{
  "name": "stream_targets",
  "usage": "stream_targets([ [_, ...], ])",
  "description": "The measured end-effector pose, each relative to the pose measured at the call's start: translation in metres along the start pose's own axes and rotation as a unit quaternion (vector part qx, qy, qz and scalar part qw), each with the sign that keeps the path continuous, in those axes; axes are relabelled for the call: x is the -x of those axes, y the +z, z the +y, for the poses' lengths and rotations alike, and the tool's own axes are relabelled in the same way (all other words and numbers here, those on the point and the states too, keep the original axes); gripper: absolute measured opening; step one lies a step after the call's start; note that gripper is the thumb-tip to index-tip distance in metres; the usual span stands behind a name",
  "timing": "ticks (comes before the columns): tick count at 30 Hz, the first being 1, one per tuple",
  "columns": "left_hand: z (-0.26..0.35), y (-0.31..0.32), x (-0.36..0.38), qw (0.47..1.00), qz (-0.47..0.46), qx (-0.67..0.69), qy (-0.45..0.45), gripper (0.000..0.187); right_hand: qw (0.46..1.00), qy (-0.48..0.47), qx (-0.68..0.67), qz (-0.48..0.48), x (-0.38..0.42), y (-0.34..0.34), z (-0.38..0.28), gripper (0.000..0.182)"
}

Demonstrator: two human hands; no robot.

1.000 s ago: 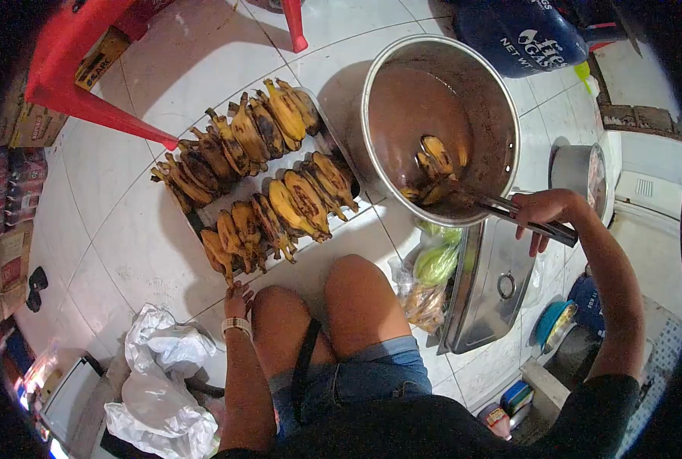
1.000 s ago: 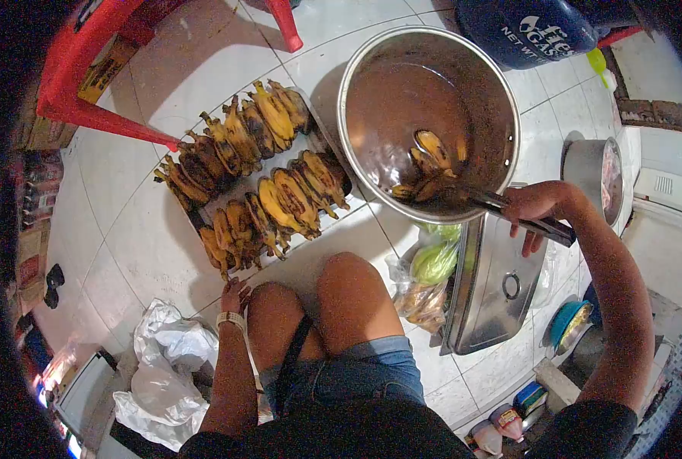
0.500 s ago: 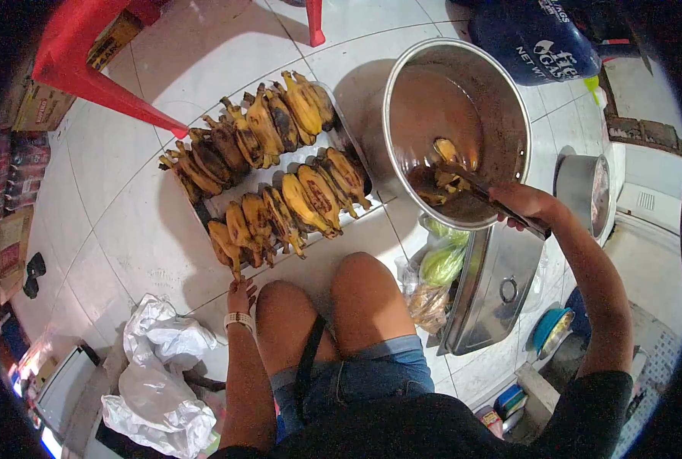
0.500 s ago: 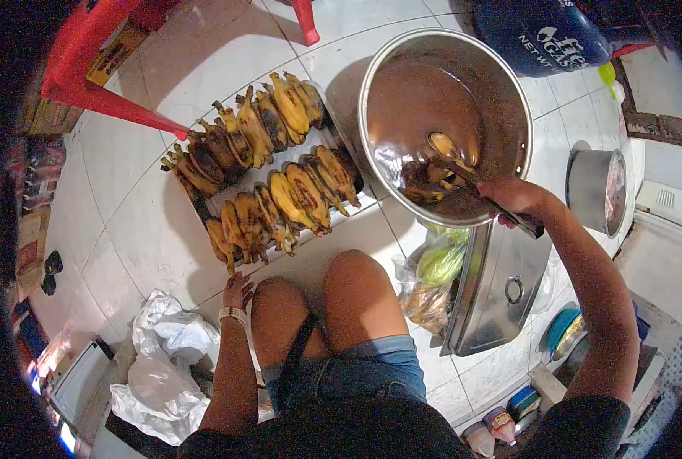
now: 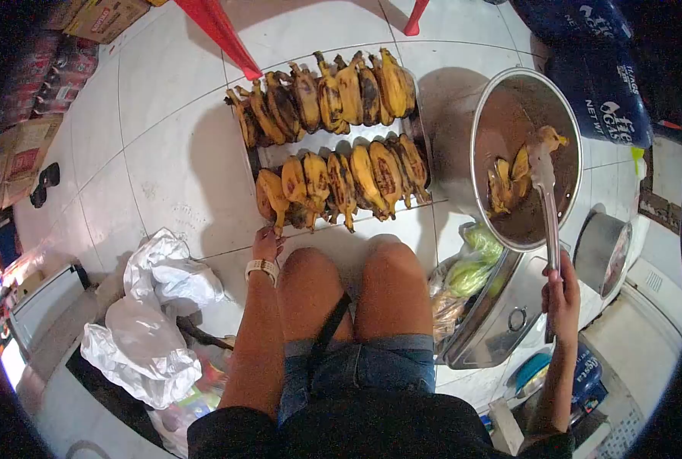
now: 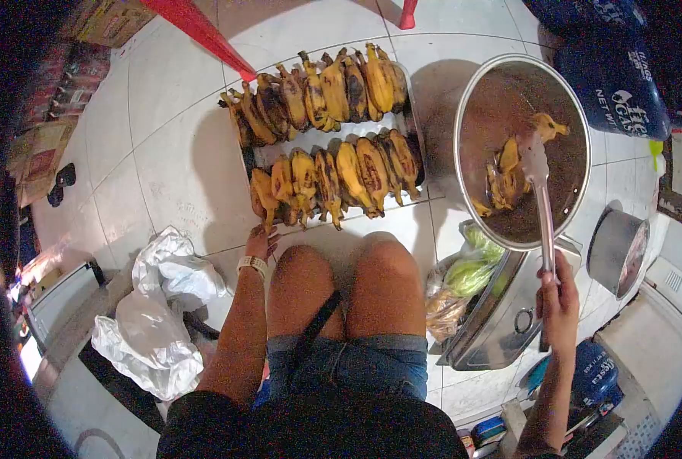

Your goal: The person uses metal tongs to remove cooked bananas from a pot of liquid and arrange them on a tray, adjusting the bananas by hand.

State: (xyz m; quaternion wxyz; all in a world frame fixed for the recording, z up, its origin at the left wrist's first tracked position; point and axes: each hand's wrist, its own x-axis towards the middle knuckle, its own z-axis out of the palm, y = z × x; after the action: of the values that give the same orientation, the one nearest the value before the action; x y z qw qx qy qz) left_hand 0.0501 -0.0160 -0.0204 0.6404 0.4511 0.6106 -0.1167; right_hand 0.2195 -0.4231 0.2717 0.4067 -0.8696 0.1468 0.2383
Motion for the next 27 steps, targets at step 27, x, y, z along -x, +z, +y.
stream_targets([
  [27,-0.041,-0.039,-0.011,0.991,-0.016,0.131,0.003,0.021,0.586,0.433,-0.614,-0.304,0.036,0.201,-0.11,0.031],
])
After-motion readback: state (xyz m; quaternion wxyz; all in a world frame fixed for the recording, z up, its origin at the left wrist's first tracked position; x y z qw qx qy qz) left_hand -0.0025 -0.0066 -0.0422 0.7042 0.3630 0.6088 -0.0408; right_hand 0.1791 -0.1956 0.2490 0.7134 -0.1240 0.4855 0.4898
